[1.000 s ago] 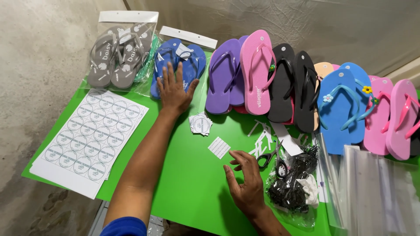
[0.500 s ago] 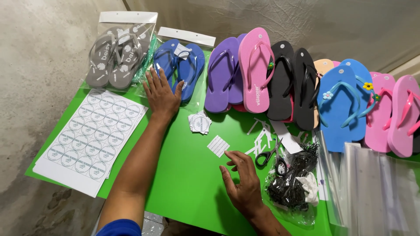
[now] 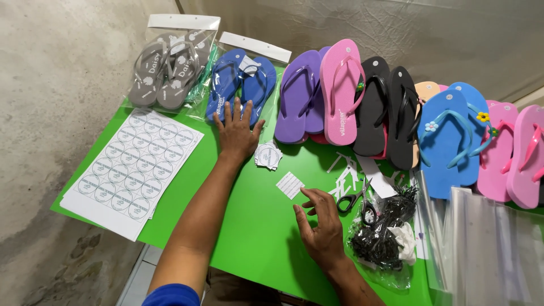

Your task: A person is packaging flip-flops into plastic bags and applying labels to various pairs on a work table.

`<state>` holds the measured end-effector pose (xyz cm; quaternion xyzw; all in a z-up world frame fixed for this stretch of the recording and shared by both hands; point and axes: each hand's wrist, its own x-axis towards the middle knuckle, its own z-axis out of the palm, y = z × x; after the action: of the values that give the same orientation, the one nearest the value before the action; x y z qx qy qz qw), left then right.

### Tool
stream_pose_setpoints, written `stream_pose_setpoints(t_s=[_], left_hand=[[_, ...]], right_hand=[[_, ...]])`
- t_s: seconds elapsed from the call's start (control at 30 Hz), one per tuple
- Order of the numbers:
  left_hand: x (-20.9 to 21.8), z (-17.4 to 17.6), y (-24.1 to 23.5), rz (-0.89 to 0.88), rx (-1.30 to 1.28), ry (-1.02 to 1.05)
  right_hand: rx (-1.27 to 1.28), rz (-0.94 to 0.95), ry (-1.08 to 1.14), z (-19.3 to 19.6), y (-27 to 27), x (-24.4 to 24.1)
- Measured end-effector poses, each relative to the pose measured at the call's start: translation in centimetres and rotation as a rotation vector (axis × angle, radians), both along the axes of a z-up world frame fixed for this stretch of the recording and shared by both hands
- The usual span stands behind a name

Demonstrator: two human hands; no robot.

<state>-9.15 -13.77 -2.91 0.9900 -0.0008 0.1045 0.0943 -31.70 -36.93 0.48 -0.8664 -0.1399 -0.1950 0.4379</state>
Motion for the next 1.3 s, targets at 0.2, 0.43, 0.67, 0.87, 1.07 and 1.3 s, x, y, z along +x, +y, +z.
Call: stream_pose_setpoints(t_s=[0.2, 0.43, 0.67, 0.87, 1.07, 1.3], left_hand=[[-2.9, -0.2, 0.0, -0.046, -0.294, -0.419], [-9.8, -1.3, -3.4, -0.182, -0.343, -0.318], [-13.2, -2.2, -7.4, -0.249, -0.211, -0.035], [-15.3, -1.1, -10.3, -0.336, -0.205, 0.059], [-15.6, -0.6, -11.5, -0.359, -0.201, 0.078], [-16.8, 0.0, -10.7, -0.500, -0.415, -0.369]], right_hand=[[0.021, -0.026, -0.003, -0.2, -0.2, 0.2], [0.053, -0.047, -0.026, -0.5, -0.8, 0.6], [0.113, -0.156, -0.049, -0.9, -2.9, 0.8], [0.179, -0.310, -0.132, 1.0, -5.1, -3.7], [0.073, -0.421, -0.143, 1.2, -6.8, -10.7], [-0.026, -0.486, -0.046, -1.9, -8.3, -13.6]])
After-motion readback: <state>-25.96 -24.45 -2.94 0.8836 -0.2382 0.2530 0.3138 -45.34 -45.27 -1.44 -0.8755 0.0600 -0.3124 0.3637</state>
